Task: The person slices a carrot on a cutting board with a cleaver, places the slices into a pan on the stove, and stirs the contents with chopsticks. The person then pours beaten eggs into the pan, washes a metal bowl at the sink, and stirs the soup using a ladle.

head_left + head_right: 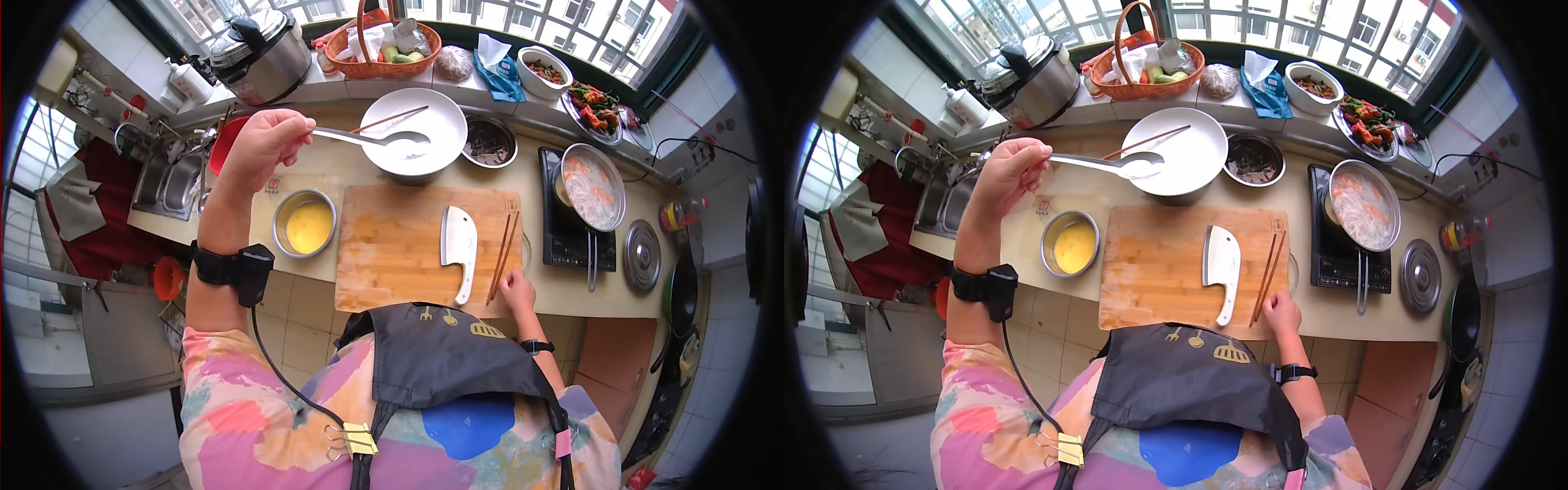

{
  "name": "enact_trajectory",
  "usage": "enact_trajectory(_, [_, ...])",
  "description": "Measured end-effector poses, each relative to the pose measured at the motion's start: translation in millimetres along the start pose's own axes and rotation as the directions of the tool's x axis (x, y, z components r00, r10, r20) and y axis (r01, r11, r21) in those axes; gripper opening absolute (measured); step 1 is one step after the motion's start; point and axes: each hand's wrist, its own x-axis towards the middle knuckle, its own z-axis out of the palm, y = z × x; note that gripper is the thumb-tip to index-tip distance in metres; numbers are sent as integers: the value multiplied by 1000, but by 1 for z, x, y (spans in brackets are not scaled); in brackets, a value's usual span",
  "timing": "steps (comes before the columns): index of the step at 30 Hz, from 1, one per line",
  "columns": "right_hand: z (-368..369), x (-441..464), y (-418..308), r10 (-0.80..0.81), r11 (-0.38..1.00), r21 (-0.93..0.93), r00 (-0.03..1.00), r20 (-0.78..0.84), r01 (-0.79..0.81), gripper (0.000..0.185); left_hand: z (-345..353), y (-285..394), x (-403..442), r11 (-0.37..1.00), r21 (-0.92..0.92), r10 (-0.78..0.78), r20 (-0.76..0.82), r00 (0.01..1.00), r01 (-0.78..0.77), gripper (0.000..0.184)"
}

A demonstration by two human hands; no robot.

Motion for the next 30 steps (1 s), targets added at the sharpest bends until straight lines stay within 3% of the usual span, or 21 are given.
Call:
enact_trajectory(8, [-3, -3, -2, 20, 1000, 16, 1000, -9, -20, 17, 21, 12, 3, 999, 43, 17, 17, 1000, -18, 17])
enact_trajectory(14, [-7, -4, -4, 27, 999, 36, 1000, -12, -27, 17, 64, 72, -24, 992, 31, 116, 190, 975, -124, 18])
enact_trajectory(16, [-8, -4, -6, 9, 1000, 29, 1000, -25, -8, 17, 75, 92, -36, 956, -33, 287, 307, 907, -291, 20])
enact_trajectory(17, [-11, -4, -8, 17, 998, 53, 1000, -7, -17, 17, 79, 103, -41, 956, -34, 287, 312, 906, -291, 20])
enact_trajectory(20, [-4, -2, -3, 30, 998, 62, 999, -16, -29, 17, 90, 127, -48, 888, -123, 435, 533, 726, -442, 26])
enact_trajectory(25, [-1, -2, 0, 30, 998, 59, 999, -21, -28, 17, 104, 153, -53, 939, -134, 325, 650, 687, -317, 31])
enact_trajectory(30, [-3, -2, 2, -11, 998, 60, 1000, -6, 11, 16, 116, 148, -43, 955, -193, 297, 667, 683, -226, 31])
